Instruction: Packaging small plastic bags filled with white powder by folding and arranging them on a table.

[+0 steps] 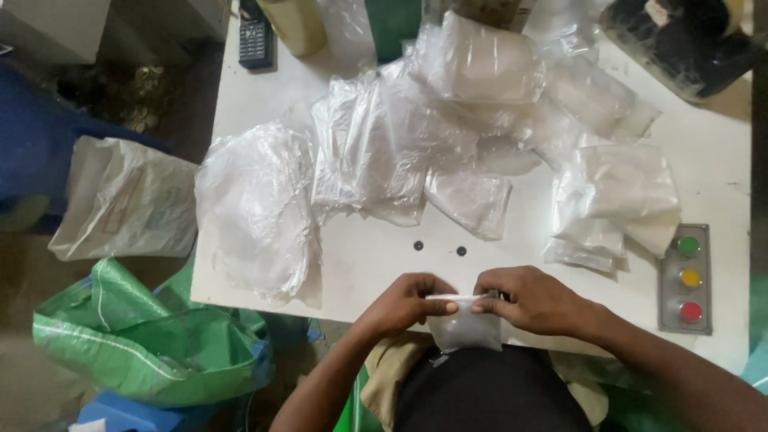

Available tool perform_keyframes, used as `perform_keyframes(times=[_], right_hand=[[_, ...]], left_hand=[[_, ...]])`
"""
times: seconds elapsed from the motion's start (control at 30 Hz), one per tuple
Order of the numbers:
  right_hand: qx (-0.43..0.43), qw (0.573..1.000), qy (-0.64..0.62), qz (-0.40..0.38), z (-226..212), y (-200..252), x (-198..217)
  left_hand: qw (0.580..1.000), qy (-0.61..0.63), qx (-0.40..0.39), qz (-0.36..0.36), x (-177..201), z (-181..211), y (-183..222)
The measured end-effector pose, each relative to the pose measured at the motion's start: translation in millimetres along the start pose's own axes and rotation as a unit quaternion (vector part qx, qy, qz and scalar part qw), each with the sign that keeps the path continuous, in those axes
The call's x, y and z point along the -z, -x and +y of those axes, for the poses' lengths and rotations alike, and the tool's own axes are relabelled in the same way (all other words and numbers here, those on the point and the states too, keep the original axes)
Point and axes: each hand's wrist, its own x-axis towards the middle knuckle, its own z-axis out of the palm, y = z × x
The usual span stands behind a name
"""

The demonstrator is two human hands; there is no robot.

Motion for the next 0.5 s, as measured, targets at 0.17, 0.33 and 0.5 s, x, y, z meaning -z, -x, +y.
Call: perform_keyframes(times=[0.17,0.33,0.5], right_hand=[[-0.08,0.993,0.049,-0.065,1,4,59],[-0.042,0.937,-0.015,0.347,44,28,181],[-0.038,0.794,0.248,0.554,196,25,283]], left_hand=[[0.982,0.096,0.138,0.082,-12,22,17],[0.949,-0.019,-0.207,0.239,-1,27,46],[0.867,-0.145,-0.257,0.401,-12,42,58]])
